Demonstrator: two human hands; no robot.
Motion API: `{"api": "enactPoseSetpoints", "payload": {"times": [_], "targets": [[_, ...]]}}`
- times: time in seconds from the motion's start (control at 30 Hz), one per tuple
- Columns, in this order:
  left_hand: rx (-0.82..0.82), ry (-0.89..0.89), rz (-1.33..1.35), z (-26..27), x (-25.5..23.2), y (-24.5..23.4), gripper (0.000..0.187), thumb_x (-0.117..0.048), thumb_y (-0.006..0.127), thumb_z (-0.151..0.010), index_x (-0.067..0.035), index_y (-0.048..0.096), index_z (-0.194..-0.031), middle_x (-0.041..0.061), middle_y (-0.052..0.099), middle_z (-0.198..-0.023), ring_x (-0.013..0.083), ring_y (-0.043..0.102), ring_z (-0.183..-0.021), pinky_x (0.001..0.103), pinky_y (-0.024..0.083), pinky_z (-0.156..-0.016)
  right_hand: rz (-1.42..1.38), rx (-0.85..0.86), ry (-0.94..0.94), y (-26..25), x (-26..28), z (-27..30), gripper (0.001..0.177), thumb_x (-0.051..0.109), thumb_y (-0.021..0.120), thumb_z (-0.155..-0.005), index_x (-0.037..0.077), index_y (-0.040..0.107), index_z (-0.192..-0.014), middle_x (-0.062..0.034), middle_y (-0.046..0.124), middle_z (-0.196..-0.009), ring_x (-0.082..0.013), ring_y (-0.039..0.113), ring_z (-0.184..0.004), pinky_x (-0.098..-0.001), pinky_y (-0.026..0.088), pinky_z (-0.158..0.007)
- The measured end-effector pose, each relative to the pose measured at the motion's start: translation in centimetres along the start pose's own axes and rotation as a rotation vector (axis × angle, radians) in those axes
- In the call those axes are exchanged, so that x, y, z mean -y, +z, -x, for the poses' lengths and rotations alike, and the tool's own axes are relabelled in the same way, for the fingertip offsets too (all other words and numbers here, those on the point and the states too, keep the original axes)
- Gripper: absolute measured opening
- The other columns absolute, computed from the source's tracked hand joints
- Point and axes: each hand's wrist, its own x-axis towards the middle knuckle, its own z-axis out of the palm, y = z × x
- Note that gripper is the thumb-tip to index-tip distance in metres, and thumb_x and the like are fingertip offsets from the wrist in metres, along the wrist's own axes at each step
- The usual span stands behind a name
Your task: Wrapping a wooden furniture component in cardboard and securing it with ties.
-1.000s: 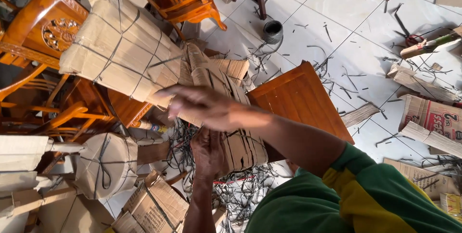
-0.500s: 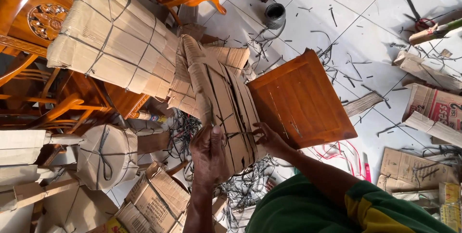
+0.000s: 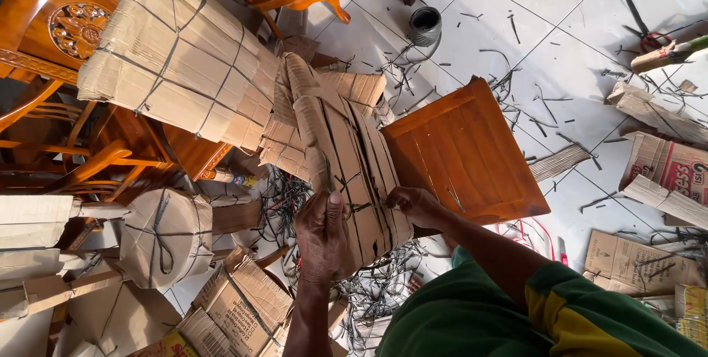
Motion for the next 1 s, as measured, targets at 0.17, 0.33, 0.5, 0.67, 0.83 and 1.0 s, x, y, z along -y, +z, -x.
{"api": "enactPoseSetpoints", "payload": {"times": [0.17, 0.33, 0.5, 0.67, 0.83, 1.0], "targets": [[0.008, -0.002, -0.021, -0.1, -0.5, -0.2, 0.047, -0.029, 0.048, -0.111, -0.011, 0.061, -0.070, 0.013, 0.051, -0.053, 0.0240, 0.051, -0.048, 0.039, 0.047, -0.055, -0.171, -0.011, 0.060, 1.0, -3.8, -0.6, 0.037, 0.002, 0.060, -0.081, 0.017, 0.067, -0.115, -0.0060, 0.078, -0.092, -0.0238, 0.072, -0.091, -0.0390, 0.056, -0.082], [0.012, 0.000, -0.003, -0.3, -0.6, -0.2, 0.045, -0.028, 0.049, -0.110, -0.010, 0.065, -0.071, 0.012, 0.048, -0.051, 0.0221, 0.050, -0.047, 0.038, 0.048, -0.055, -0.118, 0.122, 0.083, 1.0, -3.4, -0.1, 0.027, 0.002, 0.061, -0.078, 0.017, 0.072, -0.097, -0.0032, 0.075, -0.085, -0.0222, 0.071, -0.088, -0.0382, 0.054, -0.083], [-0.039, -0.007, 0.054, 1.2, 2.9, 0.2, 0.045, -0.023, 0.047, -0.110, -0.009, 0.060, -0.070, 0.011, 0.050, -0.051, 0.0206, 0.052, -0.049, 0.036, 0.047, -0.056, -0.033, 0.096, 0.038, 1.5, -3.9, 0.0, 0.019, 0.017, 0.070, -0.076, 0.020, 0.073, -0.094, -0.0079, 0.074, -0.092, -0.0293, 0.070, -0.094, -0.0412, 0.053, -0.084], [-0.080, -0.003, 0.077, 1.9, 4.7, 0.1, 0.047, -0.024, 0.042, -0.113, -0.011, 0.058, -0.071, 0.009, 0.051, -0.053, 0.0184, 0.051, -0.049, 0.034, 0.045, -0.056, 0.193, 0.033, -0.112, 0.3, 1.5, 1.1, 0.012, 0.020, 0.073, -0.075, 0.025, 0.075, -0.086, -0.0081, 0.068, -0.101, -0.0368, 0.067, -0.103, -0.0467, 0.052, -0.087], [-0.079, -0.033, 0.082, 1.9, 4.4, 0.2, 0.043, -0.022, 0.048, -0.111, -0.007, 0.061, -0.073, 0.013, 0.054, -0.056, 0.0154, 0.051, -0.055, 0.036, 0.046, -0.058, 0.019, 0.013, -0.261, 0.6, 4.1, 1.8, 0.011, 0.010, 0.075, -0.086, 0.019, 0.073, -0.090, -0.0087, 0.071, -0.091, -0.0358, 0.071, -0.094, -0.0469, 0.055, -0.075], [-0.092, -0.026, 0.105, 1.6, 4.0, 0.3, 0.044, -0.021, 0.049, -0.111, -0.008, 0.060, -0.071, 0.011, 0.055, -0.056, 0.0136, 0.052, -0.056, 0.035, 0.047, -0.058, -0.280, 0.069, -0.148, 0.5, 5.1, 2.5, 0.010, 0.008, 0.070, -0.095, 0.007, 0.074, -0.103, -0.0137, 0.077, -0.085, -0.0214, 0.069, -0.081, -0.0380, 0.056, -0.068]]}}
